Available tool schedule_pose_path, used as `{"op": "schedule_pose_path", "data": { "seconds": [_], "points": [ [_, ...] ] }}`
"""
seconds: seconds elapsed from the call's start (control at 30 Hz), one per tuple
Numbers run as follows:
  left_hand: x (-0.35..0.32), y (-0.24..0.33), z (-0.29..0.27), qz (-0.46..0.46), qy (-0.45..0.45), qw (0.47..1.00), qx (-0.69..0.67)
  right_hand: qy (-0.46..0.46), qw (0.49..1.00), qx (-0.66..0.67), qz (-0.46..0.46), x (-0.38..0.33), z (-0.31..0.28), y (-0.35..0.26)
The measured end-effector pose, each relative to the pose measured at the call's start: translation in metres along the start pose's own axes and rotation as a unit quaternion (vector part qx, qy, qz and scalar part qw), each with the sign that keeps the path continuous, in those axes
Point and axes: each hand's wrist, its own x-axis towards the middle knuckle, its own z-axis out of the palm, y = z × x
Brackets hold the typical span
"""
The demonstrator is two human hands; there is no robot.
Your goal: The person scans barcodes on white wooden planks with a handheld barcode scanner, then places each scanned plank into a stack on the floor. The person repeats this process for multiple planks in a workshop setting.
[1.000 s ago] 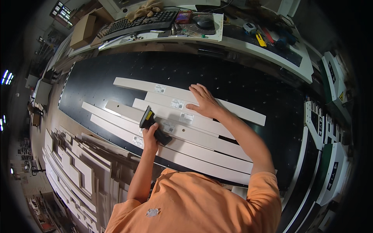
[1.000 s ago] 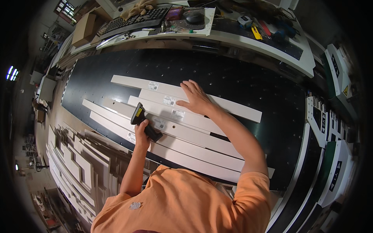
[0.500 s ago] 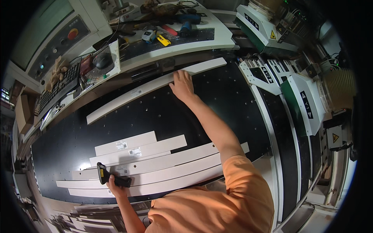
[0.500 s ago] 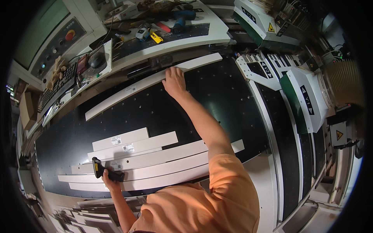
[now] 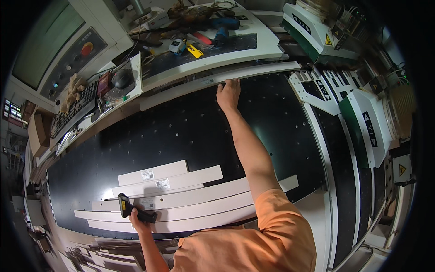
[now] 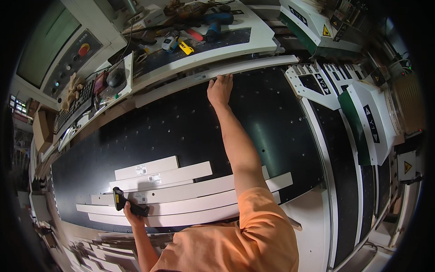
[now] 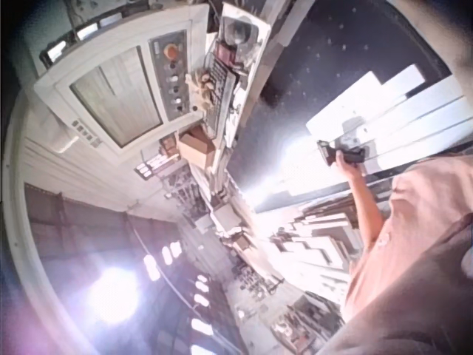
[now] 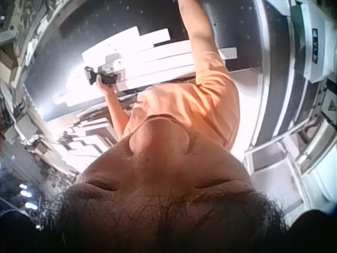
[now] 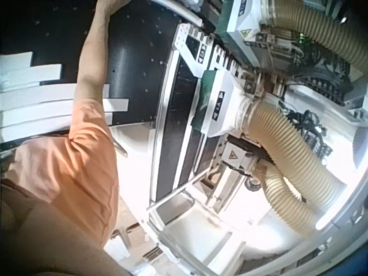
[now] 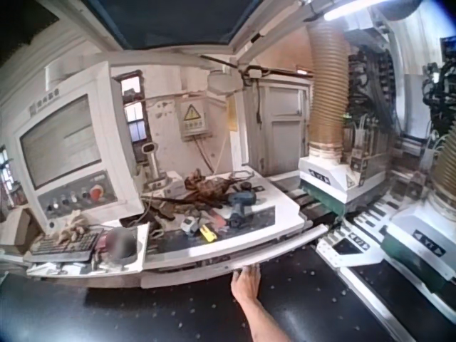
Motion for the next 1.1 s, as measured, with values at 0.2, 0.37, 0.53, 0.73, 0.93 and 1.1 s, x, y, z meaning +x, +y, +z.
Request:
{"op": "schedule_pose_path", "data": {
  "seconds": [0.2,0.37,0.53,0.73,0.93,1.1],
  "points": [
    [-0.002,0.000,0.001,-0.032,0.040,0.999,0.012,-0.060,0.997,0.033,-0.047,0.004,-0.022,0.035],
    [-0.006,0.005,0.007,-0.031,0.020,0.999,-0.005,-0.179,0.983,0.019,0.026,0.007,-0.032,0.032],
    [-0.005,0.006,0.010,-0.013,-0.002,1.000,-0.028,-0.201,0.979,0.010,0.011,0.009,-0.035,0.038],
    [-0.015,0.030,-0.001,0.081,0.031,0.996,-0.014,-0.359,0.931,-0.015,0.069,0.015,-0.089,-0.005],
    [-0.143,0.076,-0.111,0.269,0.151,0.948,-0.082,-0.637,0.713,0.183,-0.229,-0.104,-0.217,-0.170],
    [-0.323,0.073,-0.234,0.340,0.288,0.883,-0.148,-0.673,0.527,0.080,-0.513,-0.268,-0.324,-0.282]
  ]
}}
